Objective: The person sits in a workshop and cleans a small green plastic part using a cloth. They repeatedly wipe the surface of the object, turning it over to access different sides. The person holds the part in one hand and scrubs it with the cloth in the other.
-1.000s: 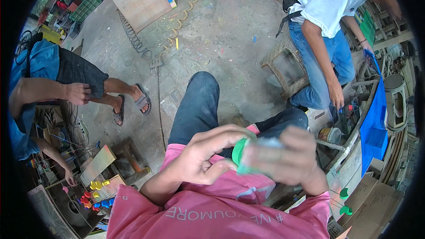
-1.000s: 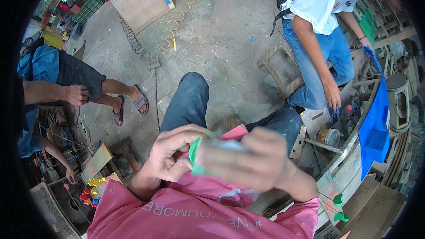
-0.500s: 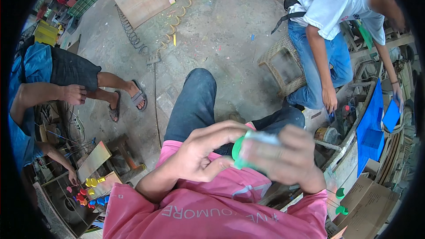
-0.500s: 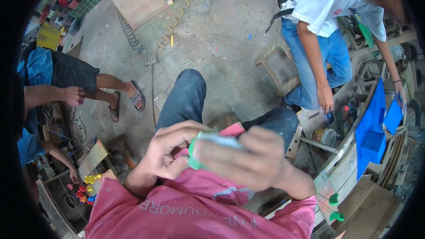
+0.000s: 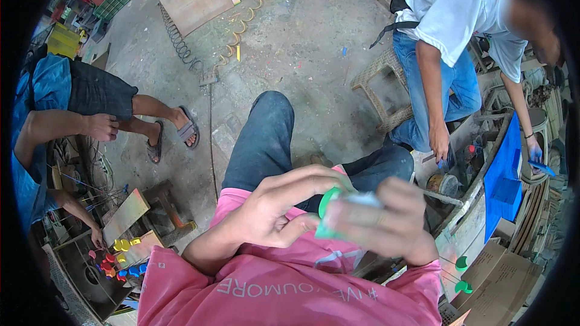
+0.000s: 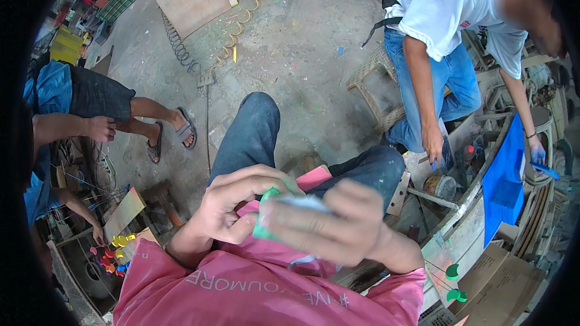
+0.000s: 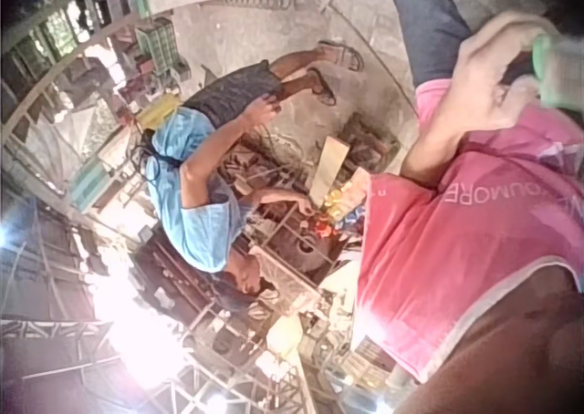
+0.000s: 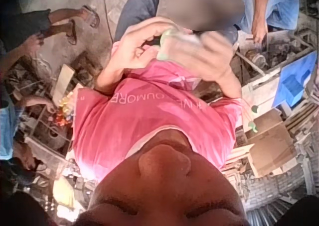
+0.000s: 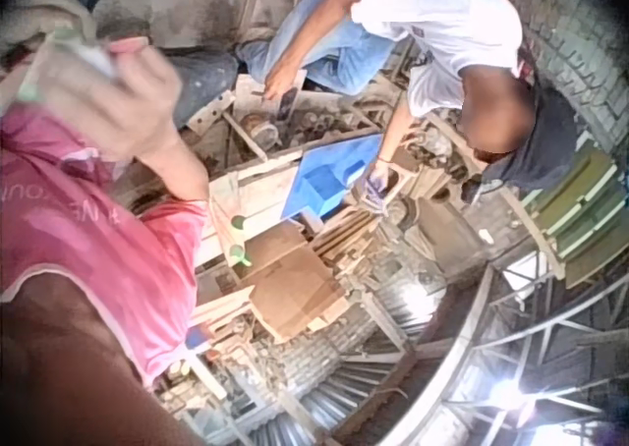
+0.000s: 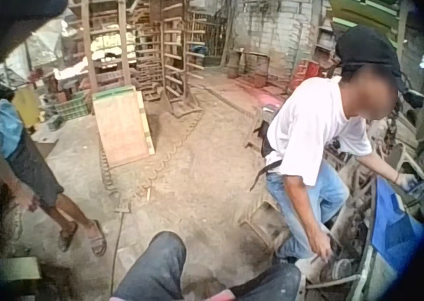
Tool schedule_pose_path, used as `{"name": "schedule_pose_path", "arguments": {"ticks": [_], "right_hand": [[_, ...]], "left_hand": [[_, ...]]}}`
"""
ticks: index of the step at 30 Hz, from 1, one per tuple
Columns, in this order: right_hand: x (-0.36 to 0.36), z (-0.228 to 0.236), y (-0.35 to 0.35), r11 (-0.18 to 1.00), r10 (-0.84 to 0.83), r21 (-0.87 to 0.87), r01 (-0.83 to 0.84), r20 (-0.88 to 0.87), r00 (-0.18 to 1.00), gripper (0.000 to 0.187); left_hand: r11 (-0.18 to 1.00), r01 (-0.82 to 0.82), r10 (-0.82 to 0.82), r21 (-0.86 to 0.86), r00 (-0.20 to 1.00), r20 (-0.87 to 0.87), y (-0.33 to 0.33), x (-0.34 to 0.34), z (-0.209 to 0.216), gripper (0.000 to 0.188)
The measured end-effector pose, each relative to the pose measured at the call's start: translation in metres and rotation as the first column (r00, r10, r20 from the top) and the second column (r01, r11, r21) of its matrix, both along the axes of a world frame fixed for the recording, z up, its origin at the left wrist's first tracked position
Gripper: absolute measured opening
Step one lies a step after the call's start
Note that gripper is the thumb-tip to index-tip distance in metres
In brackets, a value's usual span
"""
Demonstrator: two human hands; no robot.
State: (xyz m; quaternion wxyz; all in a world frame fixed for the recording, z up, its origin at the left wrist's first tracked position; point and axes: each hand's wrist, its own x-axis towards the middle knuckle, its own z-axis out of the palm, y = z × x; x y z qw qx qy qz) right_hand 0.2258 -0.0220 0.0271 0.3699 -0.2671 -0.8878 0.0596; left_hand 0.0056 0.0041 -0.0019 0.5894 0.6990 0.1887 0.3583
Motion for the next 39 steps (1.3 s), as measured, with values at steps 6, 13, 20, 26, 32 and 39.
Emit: {"name": "schedule_pose_path", "arguments": {"ticks": [6,13,20,26,32,39], "right_hand": [[0.014,0.011,0.0,0.97,-0.241,-0.067,0.234,-0.121,0.963,0.026],[-0.001,0.008,-0.006,0.999,-0.036,-0.013,0.037,0.028,0.999,0.028],[0.002,0.009,0.003,0.999,-0.043,0.03,0.041,0.061,0.997,0.03],[0.004,0.002,0.0,0.989,-0.151,0.018,0.15,0.043,0.988,0.032],[0.017,0.02,0.005,0.986,-0.16,-0.069,0.155,-0.074,0.984,0.022],[0.014,0.021,0.012,0.998,-0.021,-0.064,0.028,0.112,0.994,0.028]], "left_hand": [[0.999,-0.054,0.053,0.0,0.992,0.114,0.0,0.007,0.001,0.041],[0.999,-0.034,0.037,-0.024,0.99,0.14,0.001,0.01,0.001,0.037],[0.997,-0.04,0.05,-0.07,0.989,0.141,-0.002,0.008,-0.004,0.037],[0.997,-0.018,0.033,-0.077,0.981,0.191,0.0,0.007,-0.007,0.033],[0.982,-0.08,0.11,-0.171,0.978,0.176,-0.001,0.009,0.002,0.038],[0.993,0.084,-0.075,-0.084,0.991,0.107,0.0,0.004,0.001,0.043]]}}
